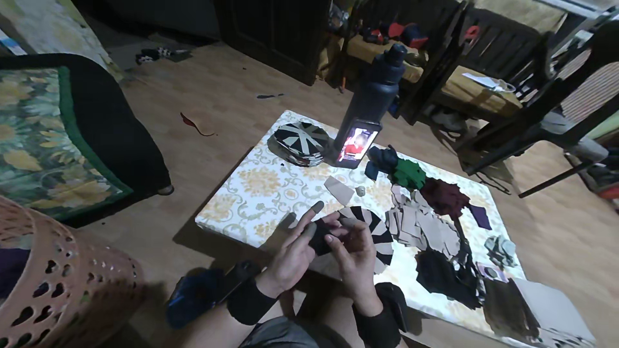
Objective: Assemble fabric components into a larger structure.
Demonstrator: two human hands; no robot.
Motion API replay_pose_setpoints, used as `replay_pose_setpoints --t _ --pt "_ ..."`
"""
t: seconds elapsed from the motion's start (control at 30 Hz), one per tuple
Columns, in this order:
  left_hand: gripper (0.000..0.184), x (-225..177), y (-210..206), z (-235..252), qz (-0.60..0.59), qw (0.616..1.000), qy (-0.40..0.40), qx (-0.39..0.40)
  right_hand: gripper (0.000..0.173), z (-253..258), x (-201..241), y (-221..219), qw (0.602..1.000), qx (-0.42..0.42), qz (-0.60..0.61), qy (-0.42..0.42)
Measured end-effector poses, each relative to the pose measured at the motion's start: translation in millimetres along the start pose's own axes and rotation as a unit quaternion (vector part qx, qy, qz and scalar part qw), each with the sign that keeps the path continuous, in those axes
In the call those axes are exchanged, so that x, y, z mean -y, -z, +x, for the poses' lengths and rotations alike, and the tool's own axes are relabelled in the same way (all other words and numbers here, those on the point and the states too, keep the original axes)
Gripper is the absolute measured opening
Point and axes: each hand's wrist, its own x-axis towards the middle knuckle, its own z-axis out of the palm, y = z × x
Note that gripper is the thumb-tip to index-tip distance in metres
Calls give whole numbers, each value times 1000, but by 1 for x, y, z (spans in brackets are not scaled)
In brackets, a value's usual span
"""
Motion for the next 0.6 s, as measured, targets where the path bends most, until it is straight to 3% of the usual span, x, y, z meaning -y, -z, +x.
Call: replay_pose_setpoints --t 0.27,0.4,0.5,0.6 --pt "47 2 -2 -1 -32 999 31 -5 31 4 0 21 998 3 -58 15" --pt "41 1 -4 0 -22 996 27 -84 37 6 6 35 998 -1 -55 -9" --pt "36 -2 -2 3 69 990 43 -117 41 8 9 46 998 30 -50 -18" --pt "32 -8 -1 5 179 975 115 -70 41 9 10 55 995 72 -58 -25"
